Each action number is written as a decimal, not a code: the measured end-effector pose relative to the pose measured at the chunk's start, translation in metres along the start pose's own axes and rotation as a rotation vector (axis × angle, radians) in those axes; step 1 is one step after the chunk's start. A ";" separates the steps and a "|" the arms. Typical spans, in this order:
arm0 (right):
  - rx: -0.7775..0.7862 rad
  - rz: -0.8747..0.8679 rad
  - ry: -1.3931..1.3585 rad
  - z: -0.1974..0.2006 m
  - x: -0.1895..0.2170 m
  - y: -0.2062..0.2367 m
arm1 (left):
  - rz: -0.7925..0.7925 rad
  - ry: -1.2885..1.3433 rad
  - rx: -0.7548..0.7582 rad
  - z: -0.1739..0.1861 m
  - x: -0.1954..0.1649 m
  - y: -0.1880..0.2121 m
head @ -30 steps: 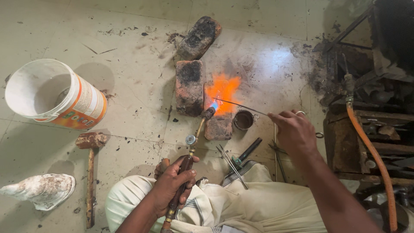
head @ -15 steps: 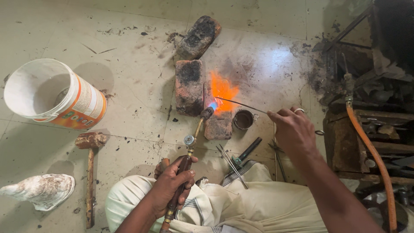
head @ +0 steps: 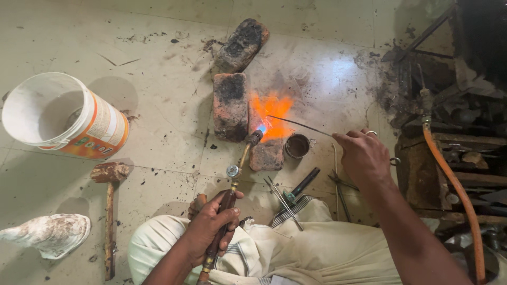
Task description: The person sits on the floor and uses a blowtorch to heat a small metal piece placed on bricks. They repeatedly dip a metal rod into a small container and apply it to the heated metal, likely adding solder or flux. The person adjusts the torch and rod throughout the process.
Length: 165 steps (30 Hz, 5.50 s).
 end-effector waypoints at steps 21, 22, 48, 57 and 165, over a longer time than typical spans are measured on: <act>0.157 -0.127 0.059 -0.017 -0.030 0.014 | 0.012 -0.029 -0.015 0.004 -0.002 0.000; 0.152 -0.140 0.022 -0.016 -0.033 0.018 | 0.012 -0.023 -0.015 0.004 -0.002 0.000; 0.072 -0.195 -0.462 -0.053 -0.043 0.079 | 0.024 -0.009 -0.030 0.005 0.006 0.004; 0.160 -0.337 -0.514 -0.060 -0.052 0.082 | 0.026 -0.004 -0.021 0.007 0.007 0.002; 0.173 -0.290 -0.355 -0.044 -0.045 0.076 | 0.023 -0.083 -0.006 -0.003 0.006 0.008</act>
Point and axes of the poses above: each hand's wrist, its own y-axis away from the middle knuckle, its own z-axis out of the back of the hand, x = y × z, the point moved 9 cm from there along -y, towards the middle knuckle, and after that the axes turned 11 degrees about -z, right-handed, at the moved point
